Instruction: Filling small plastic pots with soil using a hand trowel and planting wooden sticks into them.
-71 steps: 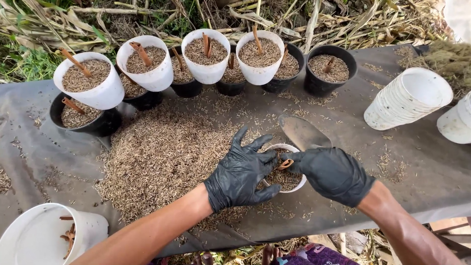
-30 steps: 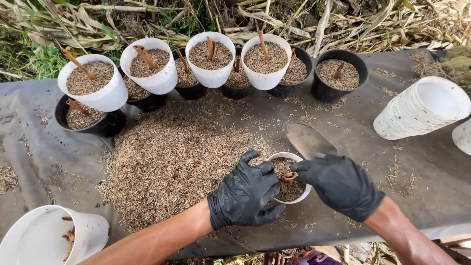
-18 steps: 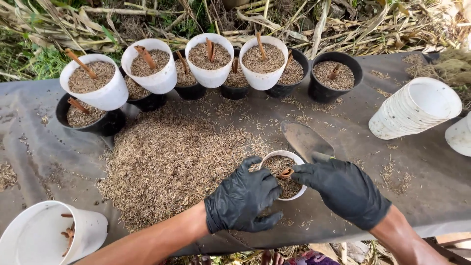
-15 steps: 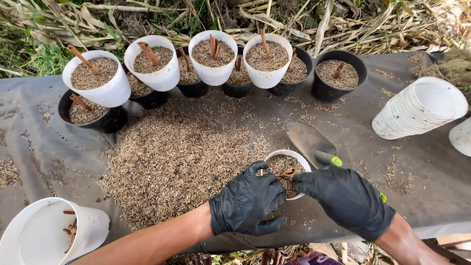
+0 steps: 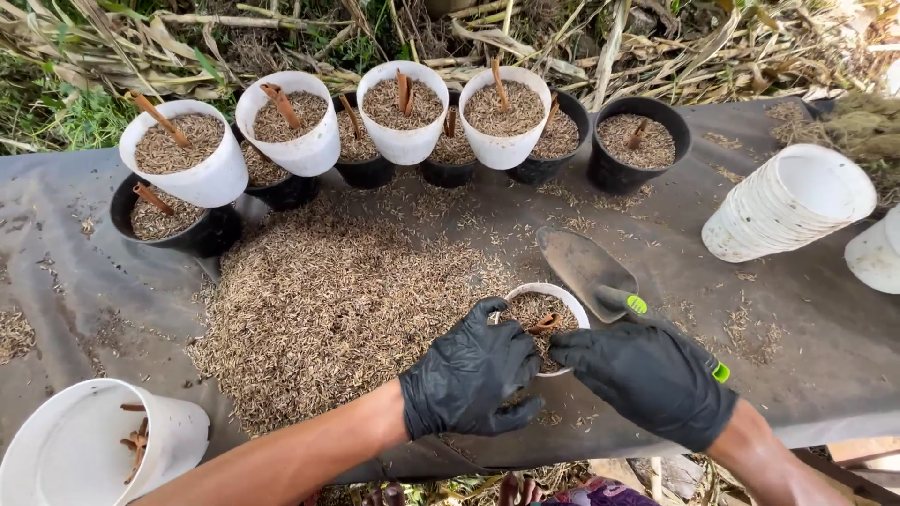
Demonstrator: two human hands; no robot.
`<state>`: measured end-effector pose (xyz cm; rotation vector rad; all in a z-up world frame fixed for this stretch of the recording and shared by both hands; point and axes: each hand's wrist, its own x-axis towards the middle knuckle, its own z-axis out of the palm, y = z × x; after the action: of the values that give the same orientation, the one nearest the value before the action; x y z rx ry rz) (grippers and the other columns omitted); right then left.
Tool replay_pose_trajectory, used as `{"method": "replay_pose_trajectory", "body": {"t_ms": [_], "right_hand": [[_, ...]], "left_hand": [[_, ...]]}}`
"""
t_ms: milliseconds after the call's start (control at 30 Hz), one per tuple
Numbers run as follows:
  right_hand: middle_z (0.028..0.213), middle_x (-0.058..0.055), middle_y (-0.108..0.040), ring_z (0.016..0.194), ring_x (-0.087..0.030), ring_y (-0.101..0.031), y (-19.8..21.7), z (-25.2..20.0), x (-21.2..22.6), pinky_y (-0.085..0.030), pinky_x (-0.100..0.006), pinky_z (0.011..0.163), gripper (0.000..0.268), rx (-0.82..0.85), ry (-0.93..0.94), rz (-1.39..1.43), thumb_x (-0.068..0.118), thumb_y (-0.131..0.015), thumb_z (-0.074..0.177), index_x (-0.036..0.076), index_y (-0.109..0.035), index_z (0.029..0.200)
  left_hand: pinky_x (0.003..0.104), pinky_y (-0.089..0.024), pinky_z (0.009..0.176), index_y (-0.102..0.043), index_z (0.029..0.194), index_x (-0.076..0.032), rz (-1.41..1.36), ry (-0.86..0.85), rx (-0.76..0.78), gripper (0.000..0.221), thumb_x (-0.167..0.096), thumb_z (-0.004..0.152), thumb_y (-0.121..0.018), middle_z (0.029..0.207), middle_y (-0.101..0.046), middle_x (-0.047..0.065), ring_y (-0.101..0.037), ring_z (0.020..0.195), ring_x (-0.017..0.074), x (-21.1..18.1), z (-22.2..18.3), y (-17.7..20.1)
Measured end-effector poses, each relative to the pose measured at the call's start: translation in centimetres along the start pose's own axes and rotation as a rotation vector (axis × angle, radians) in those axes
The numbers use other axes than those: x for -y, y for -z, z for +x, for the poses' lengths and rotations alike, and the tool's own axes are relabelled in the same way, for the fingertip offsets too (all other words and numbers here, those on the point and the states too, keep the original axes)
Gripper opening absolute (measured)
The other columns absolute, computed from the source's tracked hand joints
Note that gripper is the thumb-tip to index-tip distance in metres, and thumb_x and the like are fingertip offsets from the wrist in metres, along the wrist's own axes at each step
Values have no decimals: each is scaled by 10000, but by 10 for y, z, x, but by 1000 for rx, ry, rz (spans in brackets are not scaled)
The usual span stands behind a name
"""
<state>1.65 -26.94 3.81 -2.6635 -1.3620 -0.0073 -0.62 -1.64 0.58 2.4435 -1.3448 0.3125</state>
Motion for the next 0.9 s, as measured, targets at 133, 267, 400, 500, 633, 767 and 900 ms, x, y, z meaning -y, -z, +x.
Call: {"method": "replay_pose_trajectory", "body": {"t_ms": [133, 267, 400, 500, 633, 767, 900], "right_hand": [[1310, 22, -732, 1291, -273, -589, 13, -13, -12, -455, -474, 1055, 320, -38, 5, 156, 315, -667, 922, 213, -740, 1216], [1397, -1, -678, 1459, -321, -466, 12, -14, -11, -578, -506, 925, 421, 8, -119, 123, 396, -710, 882, 224, -716, 1266], [1252, -50, -738, 1047, -296, -734, 9, 4, 2, -351, -547, 1162, 348, 6, 48, 114, 403, -612, 963, 134, -735, 1146], [1345, 79, -689, 925, -350, -744, 1, 6, 4, -343, -563, 1123, 343, 41, 23, 7, 410, -603, 951, 244, -707, 1232], [1423, 103, -643, 957, -293, -749, 7, 7, 7, -289, -546, 1144, 393, 13, 69, -6, 419, -602, 953, 263, -656, 1310], [1400, -15, -683, 1115, -274, -742, 19, 4, 3, -331, -537, 1176, 531, -37, 29, 241, 354, -793, 838, 256, -675, 1347], [1365, 34, -708, 1396, -317, -539, 15, -6, -11, -596, -472, 908, 478, 8, -112, 229, 428, -754, 852, 262, -698, 1297]], "left_hand": [[443, -387, 898, -543, 820, -133, -119, -49, -261, 275, -352, 977, -485, 770, -532, 44, -506, 781, 252, 5, -1, 17], [445, -369, 896, -582, 962, -92, -94, -24, -209, 303, -367, 990, -460, 951, -566, 109, -524, 890, 296, 6, -4, 28], [533, -371, 1011, -663, 1174, -44, 44, -25, -120, 526, -465, 990, -406, 1089, -629, 119, -567, 992, 302, 10, -7, 9], [581, -315, 1069, -707, 1071, -65, 32, -32, -101, 553, -514, 960, -404, 1091, -636, 114, -571, 1029, 315, 15, -10, -8], [643, -126, 1190, -534, 1458, -111, 65, 71, 116, 756, -630, 960, -301, 1483, -556, 94, -474, 1393, 396, 15, -11, -21], [539, -160, 1176, -584, 1275, -147, -187, 95, 12, 578, -564, 925, -389, 1118, -589, -17, -503, 1115, 218, 8, -7, 11], [401, -311, 1073, -508, 956, -203, -380, 209, -173, 253, -455, 947, -491, 958, -527, -23, -496, 1015, 177, 18, -8, 41]]}}
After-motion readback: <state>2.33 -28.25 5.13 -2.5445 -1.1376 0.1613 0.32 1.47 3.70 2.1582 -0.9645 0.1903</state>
